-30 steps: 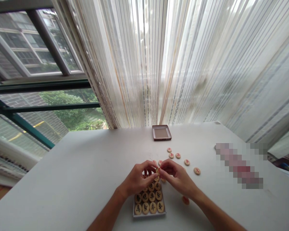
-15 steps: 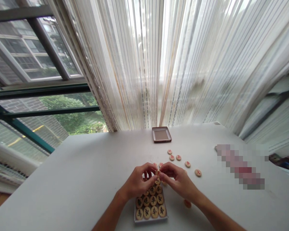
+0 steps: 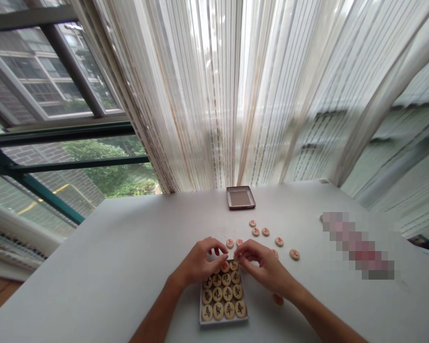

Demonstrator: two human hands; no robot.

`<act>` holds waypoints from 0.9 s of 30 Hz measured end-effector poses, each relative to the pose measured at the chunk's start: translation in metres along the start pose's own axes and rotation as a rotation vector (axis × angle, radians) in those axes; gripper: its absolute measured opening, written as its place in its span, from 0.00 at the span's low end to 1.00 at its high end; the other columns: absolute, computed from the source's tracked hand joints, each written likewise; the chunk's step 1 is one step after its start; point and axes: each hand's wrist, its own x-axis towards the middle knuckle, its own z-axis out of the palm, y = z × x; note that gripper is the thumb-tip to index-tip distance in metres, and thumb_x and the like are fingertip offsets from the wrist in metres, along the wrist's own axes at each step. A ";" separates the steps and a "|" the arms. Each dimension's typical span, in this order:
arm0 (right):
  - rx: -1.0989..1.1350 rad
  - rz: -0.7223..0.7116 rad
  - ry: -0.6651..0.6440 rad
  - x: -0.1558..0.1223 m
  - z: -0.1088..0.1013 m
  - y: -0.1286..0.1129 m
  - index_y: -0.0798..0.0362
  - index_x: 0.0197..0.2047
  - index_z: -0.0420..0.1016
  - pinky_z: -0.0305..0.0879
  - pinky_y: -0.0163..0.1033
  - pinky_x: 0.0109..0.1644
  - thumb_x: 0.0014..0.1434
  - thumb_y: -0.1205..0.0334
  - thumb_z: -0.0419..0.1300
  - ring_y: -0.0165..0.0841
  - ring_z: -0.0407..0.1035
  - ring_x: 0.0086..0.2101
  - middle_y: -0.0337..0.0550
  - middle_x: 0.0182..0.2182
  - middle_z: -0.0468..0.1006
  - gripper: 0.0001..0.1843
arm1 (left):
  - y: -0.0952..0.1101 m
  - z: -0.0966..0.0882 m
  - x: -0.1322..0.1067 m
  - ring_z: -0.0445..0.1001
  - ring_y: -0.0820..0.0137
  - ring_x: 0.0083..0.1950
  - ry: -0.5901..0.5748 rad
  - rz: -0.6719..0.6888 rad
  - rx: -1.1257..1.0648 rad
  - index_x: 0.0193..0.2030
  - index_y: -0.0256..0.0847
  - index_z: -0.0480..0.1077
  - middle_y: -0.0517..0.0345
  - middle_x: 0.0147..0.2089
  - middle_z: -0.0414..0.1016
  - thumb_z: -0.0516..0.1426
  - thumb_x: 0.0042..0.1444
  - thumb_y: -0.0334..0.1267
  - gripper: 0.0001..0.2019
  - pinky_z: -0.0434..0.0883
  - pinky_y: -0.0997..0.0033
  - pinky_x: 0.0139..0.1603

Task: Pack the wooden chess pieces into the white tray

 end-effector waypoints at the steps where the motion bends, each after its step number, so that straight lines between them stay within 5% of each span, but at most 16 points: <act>1: 0.000 0.005 -0.001 0.000 0.000 0.000 0.51 0.43 0.76 0.73 0.39 0.44 0.65 0.61 0.59 0.34 0.74 0.38 0.43 0.38 0.77 0.06 | 0.000 0.000 0.000 0.74 0.70 0.38 -0.015 -0.002 0.009 0.42 0.42 0.77 0.57 0.39 0.77 0.60 0.59 0.38 0.06 0.68 0.76 0.35; 8: 0.008 0.010 0.004 -0.001 0.001 0.006 0.50 0.42 0.75 0.73 0.39 0.45 0.64 0.61 0.60 0.33 0.74 0.38 0.42 0.38 0.76 0.05 | -0.005 0.005 -0.001 0.73 0.71 0.35 -0.051 -0.005 0.055 0.41 0.43 0.78 0.58 0.36 0.76 0.60 0.58 0.38 0.06 0.69 0.74 0.38; 14: 0.078 0.031 -0.008 0.000 0.001 0.003 0.51 0.42 0.76 0.74 0.40 0.46 0.65 0.58 0.60 0.34 0.75 0.40 0.43 0.39 0.77 0.07 | 0.001 0.007 0.001 0.74 0.70 0.38 0.044 0.032 -0.011 0.42 0.41 0.77 0.57 0.39 0.78 0.58 0.61 0.38 0.07 0.69 0.73 0.40; 27: 0.164 -0.025 0.028 0.000 0.007 -0.002 0.50 0.48 0.72 0.77 0.42 0.48 0.64 0.57 0.62 0.34 0.76 0.41 0.44 0.44 0.75 0.11 | 0.011 0.020 0.004 0.72 0.72 0.33 0.131 0.023 -0.154 0.42 0.38 0.74 0.57 0.35 0.78 0.58 0.61 0.42 0.09 0.68 0.74 0.33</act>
